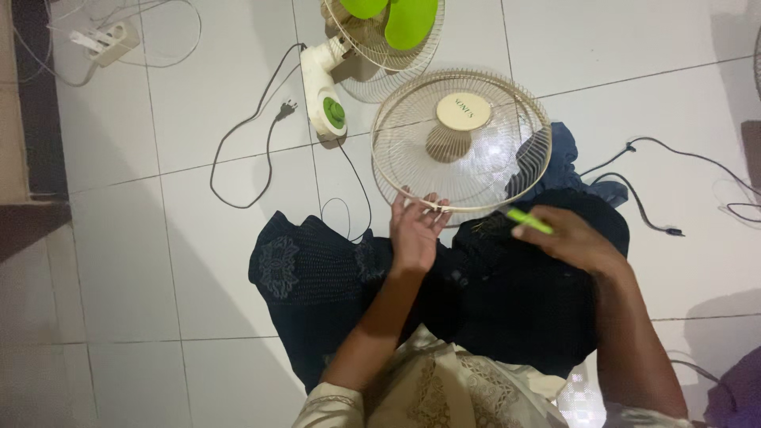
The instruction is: The person assembles a small electric fan by attaching a green blade to the motor, securing it with a nut, and then fitting the front and rear wire cages. The person uses a screwdriver to tighten the cage screws and completes the assembly.
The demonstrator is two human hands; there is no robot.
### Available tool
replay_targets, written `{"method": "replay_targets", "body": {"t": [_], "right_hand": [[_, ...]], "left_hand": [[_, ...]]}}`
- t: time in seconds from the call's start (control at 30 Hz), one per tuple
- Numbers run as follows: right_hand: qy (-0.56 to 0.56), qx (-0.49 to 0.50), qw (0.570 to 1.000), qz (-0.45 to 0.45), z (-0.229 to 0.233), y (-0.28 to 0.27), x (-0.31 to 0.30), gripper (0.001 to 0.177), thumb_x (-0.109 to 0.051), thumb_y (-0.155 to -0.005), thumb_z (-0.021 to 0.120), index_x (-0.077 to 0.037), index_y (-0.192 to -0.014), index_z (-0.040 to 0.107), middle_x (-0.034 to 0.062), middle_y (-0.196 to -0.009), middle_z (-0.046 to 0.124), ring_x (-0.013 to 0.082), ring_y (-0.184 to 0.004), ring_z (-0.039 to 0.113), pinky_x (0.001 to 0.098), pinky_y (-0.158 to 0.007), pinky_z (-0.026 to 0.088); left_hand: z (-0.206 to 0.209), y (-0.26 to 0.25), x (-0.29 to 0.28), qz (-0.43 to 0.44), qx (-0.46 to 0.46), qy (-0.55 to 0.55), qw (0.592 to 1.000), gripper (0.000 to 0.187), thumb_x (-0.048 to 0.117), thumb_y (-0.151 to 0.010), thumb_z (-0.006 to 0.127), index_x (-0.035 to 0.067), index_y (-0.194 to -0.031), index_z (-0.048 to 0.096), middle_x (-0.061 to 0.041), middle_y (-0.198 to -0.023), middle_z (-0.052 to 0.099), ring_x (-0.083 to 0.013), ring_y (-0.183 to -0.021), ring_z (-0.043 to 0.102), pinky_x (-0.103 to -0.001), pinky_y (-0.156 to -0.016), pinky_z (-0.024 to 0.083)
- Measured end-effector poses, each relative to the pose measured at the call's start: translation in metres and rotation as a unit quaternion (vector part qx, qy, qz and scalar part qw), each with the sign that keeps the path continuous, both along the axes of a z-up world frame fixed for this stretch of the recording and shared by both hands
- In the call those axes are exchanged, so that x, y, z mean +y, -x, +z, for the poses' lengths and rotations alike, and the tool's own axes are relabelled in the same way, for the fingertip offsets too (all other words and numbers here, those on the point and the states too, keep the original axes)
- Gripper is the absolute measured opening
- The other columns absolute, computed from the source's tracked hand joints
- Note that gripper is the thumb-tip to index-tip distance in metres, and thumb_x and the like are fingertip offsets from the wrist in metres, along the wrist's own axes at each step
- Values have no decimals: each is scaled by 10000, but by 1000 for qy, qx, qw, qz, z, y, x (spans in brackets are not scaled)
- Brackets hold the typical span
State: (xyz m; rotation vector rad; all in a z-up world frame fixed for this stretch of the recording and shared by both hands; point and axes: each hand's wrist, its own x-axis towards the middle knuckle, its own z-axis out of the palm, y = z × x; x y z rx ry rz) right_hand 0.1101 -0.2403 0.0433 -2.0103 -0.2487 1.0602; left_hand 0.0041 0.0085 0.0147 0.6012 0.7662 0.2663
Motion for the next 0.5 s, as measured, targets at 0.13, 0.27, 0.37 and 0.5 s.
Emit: {"method": "replay_targets", "body": {"t": [0.13, 0.27, 0.37, 0.5], "right_hand": [[-164, 34, 941, -294, -22, -7, -1, 267, -256, -1003, 619, -14, -1060, 524, 106, -989, 724, 189, -864, 754, 347, -775, 643], [-284, 87, 860, -415, -66, -22, 31, 230, -128, -994, 586, -90, -1190, 471, 131, -1145, 675, 250, -953, 729, 418, -794, 627], [-314, 135, 811, -474, -84, -28, 46, 222, -63, -991, 561, -47, -1148, 406, 151, -1192, 672, 273, -912, 734, 442, -734, 630], [-299, 109, 814, -486, -87, -27, 42, 308, -41, -987, 544, -67, -1246, 379, 129, -1191, 650, 244, -839, 680, 417, -694, 622]], "left_hand": [[6, 0, 5, 8, 17, 8, 1000, 594, 150, -1034, 487, 128, -1569, 229, -209, -1197, 532, -358, -1101, 629, -543, -991, 561], [-7, 2, -6, -6, -20, 23, 1000, 581, 154, -1015, 524, 103, -1513, 229, -194, -1141, 532, -364, -1068, 636, -570, -1007, 561], [-36, 8, -5, -17, 13, 19, 1000, 512, 160, -986, 561, 55, -1397, 274, -205, -1104, 542, -395, -1069, 662, -577, -997, 559], [-107, 1, 30, 33, 74, 43, 996, 403, 260, -975, 566, 11, -1284, 500, -153, -1097, 633, -331, -1026, 641, -490, -922, 562]]}}
